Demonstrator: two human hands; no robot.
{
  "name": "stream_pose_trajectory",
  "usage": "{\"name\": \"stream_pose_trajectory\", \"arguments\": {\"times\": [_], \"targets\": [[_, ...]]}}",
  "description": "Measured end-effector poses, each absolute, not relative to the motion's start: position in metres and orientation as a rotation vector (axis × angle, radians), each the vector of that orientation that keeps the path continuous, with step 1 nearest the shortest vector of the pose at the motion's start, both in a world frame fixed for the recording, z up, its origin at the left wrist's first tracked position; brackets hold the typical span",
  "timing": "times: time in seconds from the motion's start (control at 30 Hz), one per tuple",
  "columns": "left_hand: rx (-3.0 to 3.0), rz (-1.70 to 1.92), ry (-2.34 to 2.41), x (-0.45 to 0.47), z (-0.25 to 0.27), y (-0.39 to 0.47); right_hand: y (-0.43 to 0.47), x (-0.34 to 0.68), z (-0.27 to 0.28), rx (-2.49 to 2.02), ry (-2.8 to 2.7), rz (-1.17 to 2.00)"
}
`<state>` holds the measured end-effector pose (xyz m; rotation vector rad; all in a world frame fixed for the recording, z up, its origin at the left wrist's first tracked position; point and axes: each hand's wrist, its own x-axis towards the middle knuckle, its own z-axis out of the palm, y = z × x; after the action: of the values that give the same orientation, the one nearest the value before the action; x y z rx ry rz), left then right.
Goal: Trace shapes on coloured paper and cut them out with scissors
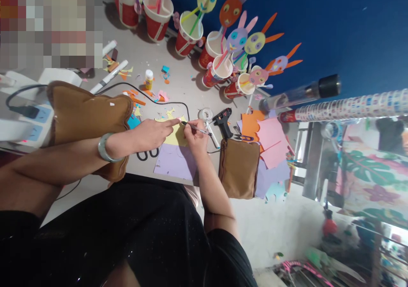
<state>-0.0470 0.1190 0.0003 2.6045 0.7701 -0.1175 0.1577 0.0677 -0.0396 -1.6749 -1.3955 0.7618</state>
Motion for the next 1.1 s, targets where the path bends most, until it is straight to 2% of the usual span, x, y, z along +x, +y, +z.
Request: {"name": "stream_pose_trajectory", "arguments": {"times": [0.27, 0.57, 1.1], "targets": [[2.59, -0.11, 0.771, -0.047, 0.003, 0.119, 0.054, 0.154, -0.048, -1.688, -1.474, 0.619], [2.52, -0.106, 0.789, -0.047, 0.006, 0.122, 0.047, 0.149, -0.05, -1.704, -1.717, 0.299], [2.547, -0.044, 0.776, -0.049, 0.0, 0.122, 0.052, 0.144, -0.054, -1.569, -1.967, 0.263]]}}
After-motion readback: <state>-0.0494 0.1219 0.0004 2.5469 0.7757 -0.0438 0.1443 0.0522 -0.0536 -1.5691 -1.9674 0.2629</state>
